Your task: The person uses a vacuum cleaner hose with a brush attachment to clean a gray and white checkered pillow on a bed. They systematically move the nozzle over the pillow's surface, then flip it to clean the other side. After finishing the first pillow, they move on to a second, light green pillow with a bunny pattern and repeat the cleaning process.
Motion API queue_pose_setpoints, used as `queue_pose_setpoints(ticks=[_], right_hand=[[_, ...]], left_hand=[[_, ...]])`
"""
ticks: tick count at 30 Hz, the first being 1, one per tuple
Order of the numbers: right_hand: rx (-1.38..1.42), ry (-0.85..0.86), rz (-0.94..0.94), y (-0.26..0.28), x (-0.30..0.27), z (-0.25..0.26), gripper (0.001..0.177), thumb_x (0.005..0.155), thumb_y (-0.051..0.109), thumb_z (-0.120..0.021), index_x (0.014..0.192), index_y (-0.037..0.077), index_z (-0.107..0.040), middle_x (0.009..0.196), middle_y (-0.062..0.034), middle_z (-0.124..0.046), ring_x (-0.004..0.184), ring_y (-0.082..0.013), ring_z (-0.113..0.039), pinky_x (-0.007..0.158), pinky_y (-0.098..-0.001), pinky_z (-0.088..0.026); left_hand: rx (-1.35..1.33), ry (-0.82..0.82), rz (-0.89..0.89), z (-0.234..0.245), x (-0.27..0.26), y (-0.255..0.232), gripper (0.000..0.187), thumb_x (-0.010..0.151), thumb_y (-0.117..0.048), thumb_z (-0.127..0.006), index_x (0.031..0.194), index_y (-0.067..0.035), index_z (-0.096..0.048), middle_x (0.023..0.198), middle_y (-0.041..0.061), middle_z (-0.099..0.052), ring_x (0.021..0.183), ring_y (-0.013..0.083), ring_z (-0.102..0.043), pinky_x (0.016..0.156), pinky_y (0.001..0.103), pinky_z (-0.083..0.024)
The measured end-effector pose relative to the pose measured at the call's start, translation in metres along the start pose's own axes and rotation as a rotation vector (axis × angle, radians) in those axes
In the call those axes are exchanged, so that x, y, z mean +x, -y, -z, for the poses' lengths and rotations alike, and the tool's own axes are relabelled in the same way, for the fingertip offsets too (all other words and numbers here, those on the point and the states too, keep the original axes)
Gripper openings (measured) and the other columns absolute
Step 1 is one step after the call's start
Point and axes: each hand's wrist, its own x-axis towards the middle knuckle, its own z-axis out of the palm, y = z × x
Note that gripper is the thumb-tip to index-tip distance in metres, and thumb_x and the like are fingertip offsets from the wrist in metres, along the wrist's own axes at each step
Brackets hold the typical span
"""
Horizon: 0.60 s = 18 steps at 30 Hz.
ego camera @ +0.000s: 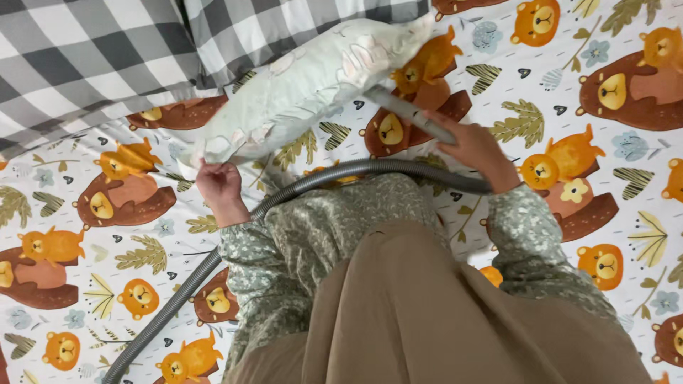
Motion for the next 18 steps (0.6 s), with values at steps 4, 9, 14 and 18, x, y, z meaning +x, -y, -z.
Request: queue_pose_setpoints(ticks=[4, 9, 14, 18], right_hand=[[0.220, -0.169, 0.040, 0.005, -0.023, 0.018, 0.079, 0.086, 0.032, -0.074, 0.159, 0.036, -0.042, 0.116, -0.0121, -0.073, 0.067, -0.0284, -0.066, 0.069, -0.0399, -0.057], [0.532, -0.214, -0.308, 0.001, -0.070, 0.008, 0.080, 0.089, 0.016, -0.075, 0.162, 0.033, -0.047, 0.110, -0.0038, -0.068, 0.060, -0.0112, -0.056, 0.058, -0.0292, -0.051], [0.809, -0.501, -0.106, -0.016, -0.119, -0.006, 0.079, 0.097, -0.004, -0.069, 0.169, 0.013, -0.041, 0.125, -0.0038, -0.061, 0.073, -0.0103, -0.057, 0.061, -0.0286, -0.048], [0.824, -0.462, -0.008, -0.009, -0.132, 0.002, 0.076, 0.096, -0.005, -0.068, 0.164, 0.011, -0.039, 0.120, -0.0058, -0.061, 0.076, -0.0087, -0.058, 0.065, -0.0282, -0.048]], left_hand=[[0.217, 0.038, 0.106, 0.060, -0.020, -0.003, 0.057, 0.078, 0.011, -0.050, 0.130, -0.012, -0.045, 0.065, 0.000, -0.051, 0.056, 0.0132, -0.049, 0.057, 0.027, -0.045], [0.366, 0.120, 0.108, 0.087, -0.027, 0.013, 0.036, 0.079, 0.011, -0.052, 0.111, -0.005, -0.051, 0.061, 0.002, -0.050, 0.051, 0.0150, -0.049, 0.050, 0.026, -0.040], [0.636, 0.193, 0.042, 0.103, -0.035, 0.024, 0.030, 0.074, 0.014, -0.049, 0.099, 0.001, -0.059, 0.064, 0.005, -0.055, 0.052, 0.0158, -0.051, 0.050, 0.027, -0.040], [0.890, 0.250, 0.005, 0.131, -0.039, 0.031, 0.023, 0.076, 0.012, -0.049, 0.093, 0.005, -0.063, 0.066, 0.006, -0.059, 0.051, 0.0131, -0.048, 0.048, 0.026, -0.033]])
